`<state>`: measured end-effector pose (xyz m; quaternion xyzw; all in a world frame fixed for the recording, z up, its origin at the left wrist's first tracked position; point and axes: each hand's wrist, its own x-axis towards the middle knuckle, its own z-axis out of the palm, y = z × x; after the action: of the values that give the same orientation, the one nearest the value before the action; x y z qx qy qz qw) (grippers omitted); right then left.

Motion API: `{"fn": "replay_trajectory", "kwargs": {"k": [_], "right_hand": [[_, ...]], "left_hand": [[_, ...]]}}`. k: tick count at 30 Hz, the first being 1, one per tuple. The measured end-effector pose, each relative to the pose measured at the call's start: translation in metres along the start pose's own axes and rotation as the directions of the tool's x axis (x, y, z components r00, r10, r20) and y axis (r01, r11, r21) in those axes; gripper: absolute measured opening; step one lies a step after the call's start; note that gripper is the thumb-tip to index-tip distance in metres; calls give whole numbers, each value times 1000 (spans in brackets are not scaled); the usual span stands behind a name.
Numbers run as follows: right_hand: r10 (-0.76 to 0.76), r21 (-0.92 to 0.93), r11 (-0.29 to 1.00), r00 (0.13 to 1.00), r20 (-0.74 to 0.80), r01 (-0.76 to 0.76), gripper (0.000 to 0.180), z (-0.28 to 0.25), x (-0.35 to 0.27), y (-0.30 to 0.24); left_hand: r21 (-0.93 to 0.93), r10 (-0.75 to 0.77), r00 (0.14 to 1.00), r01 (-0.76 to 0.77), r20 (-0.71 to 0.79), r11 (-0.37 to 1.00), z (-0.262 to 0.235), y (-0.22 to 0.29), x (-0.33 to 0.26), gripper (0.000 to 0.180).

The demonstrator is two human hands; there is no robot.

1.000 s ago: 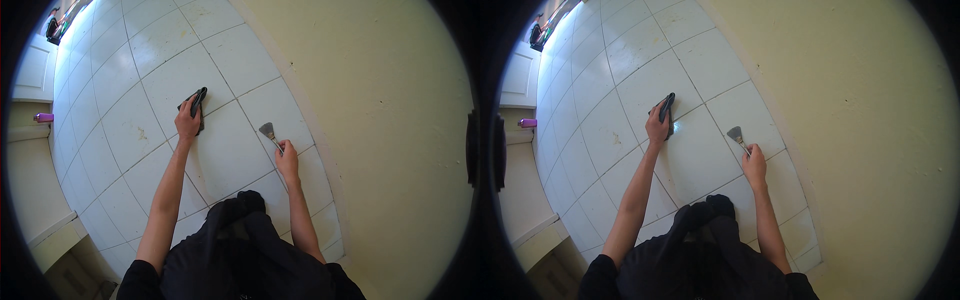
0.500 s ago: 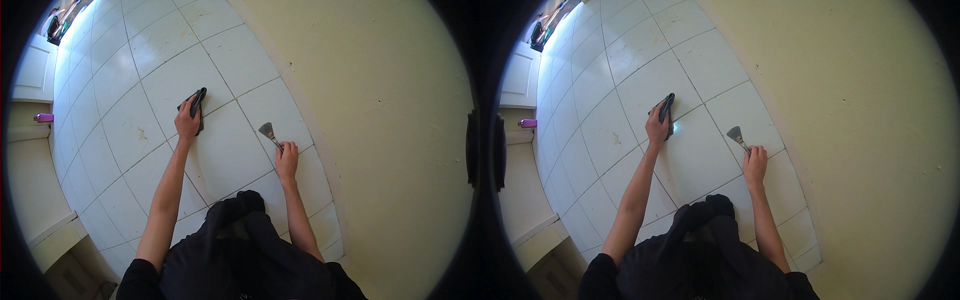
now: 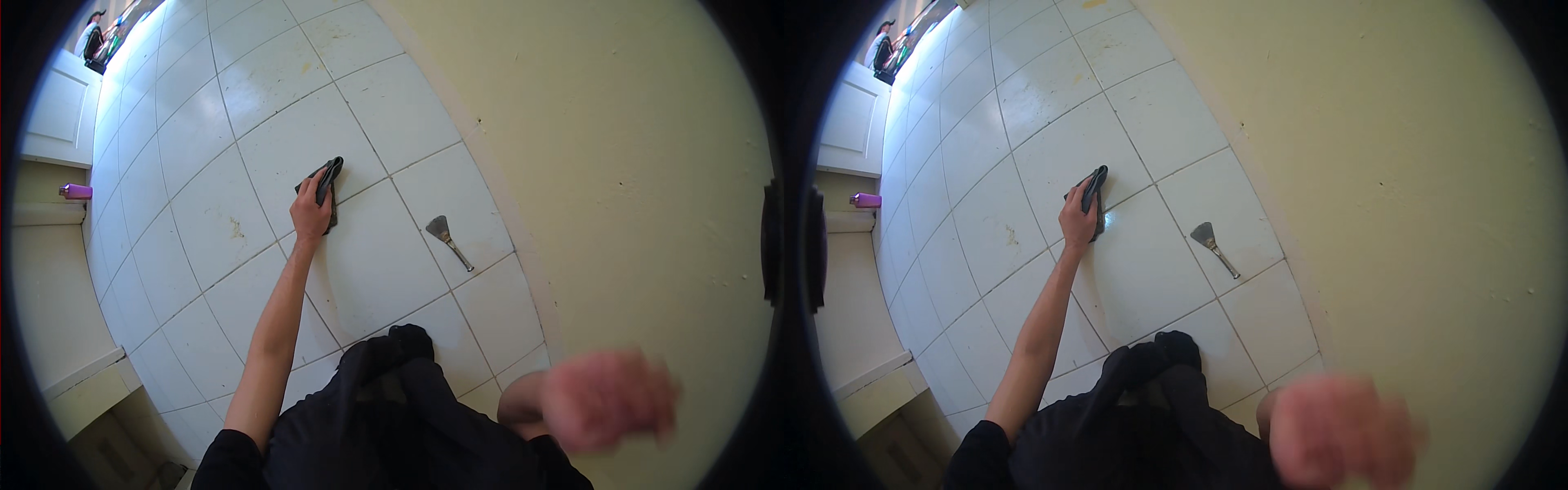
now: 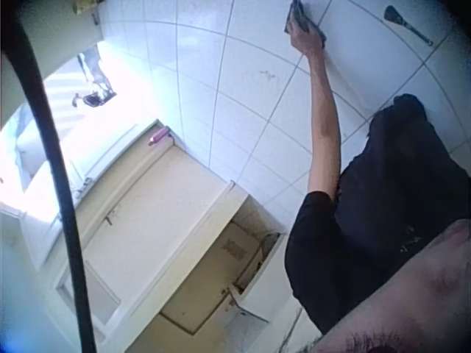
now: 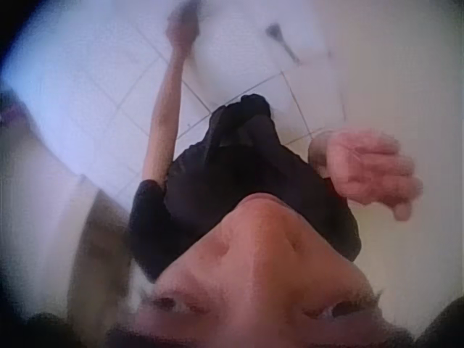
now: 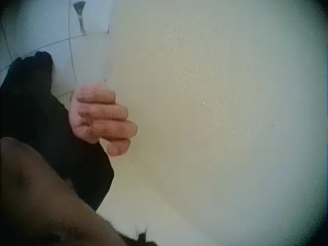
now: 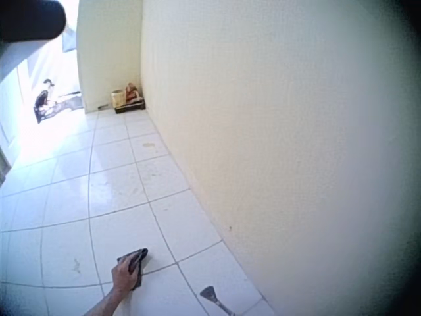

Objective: The person scrapes a wall near the floor with a metal scraper and wipes the surface with a cloth.

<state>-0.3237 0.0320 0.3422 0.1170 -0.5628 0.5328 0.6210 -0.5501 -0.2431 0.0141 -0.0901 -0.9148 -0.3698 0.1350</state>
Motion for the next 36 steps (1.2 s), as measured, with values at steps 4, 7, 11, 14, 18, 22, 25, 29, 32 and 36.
{"fn": "replay_trajectory", "kwargs": {"k": [4,7,11,14,18,22,25,29,32,36], "right_hand": [[-374,778,542,920,-117,319,45,71,36,-21],[-240,523,833,970,47,180,43,83,29,-35],[-265,519,816,963,-56,255,42,87,24,-37],[-195,526,830,980,-37,185,44,86,22,-41],[-67,481,874,998,-19,68,43,86,20,-54],[-106,515,851,994,-26,105,40,90,18,-50],[-42,502,862,997,-66,69,39,93,18,-54],[-124,544,809,970,-211,222,38,98,17,-53],[-88,516,838,977,-193,177,38,98,17,-55],[-28,525,849,996,-83,68,38,92,16,-57]], "left_hand": [[17,-11,1000,11,2,1000,-2,-5,-2,40],[5,-15,1000,15,-6,1000,1,-2,-1,40],[3,-15,1000,15,0,1000,1,2,-1,40],[24,-25,1000,25,14,999,-1,0,0,40],[3,-9,1000,9,7,1000,1,0,-1,41],[5,-4,1000,4,3,1000,0,0,-2,41],[15,12,1000,-11,-8,1000,0,-1,0,40],[9,6,1000,-6,-3,1000,0,-1,-1,39],[10,1,1000,-1,-2,1000,1,0,-1,39],[9,-23,1000,23,18,1000,-1,3,0,38]]}}
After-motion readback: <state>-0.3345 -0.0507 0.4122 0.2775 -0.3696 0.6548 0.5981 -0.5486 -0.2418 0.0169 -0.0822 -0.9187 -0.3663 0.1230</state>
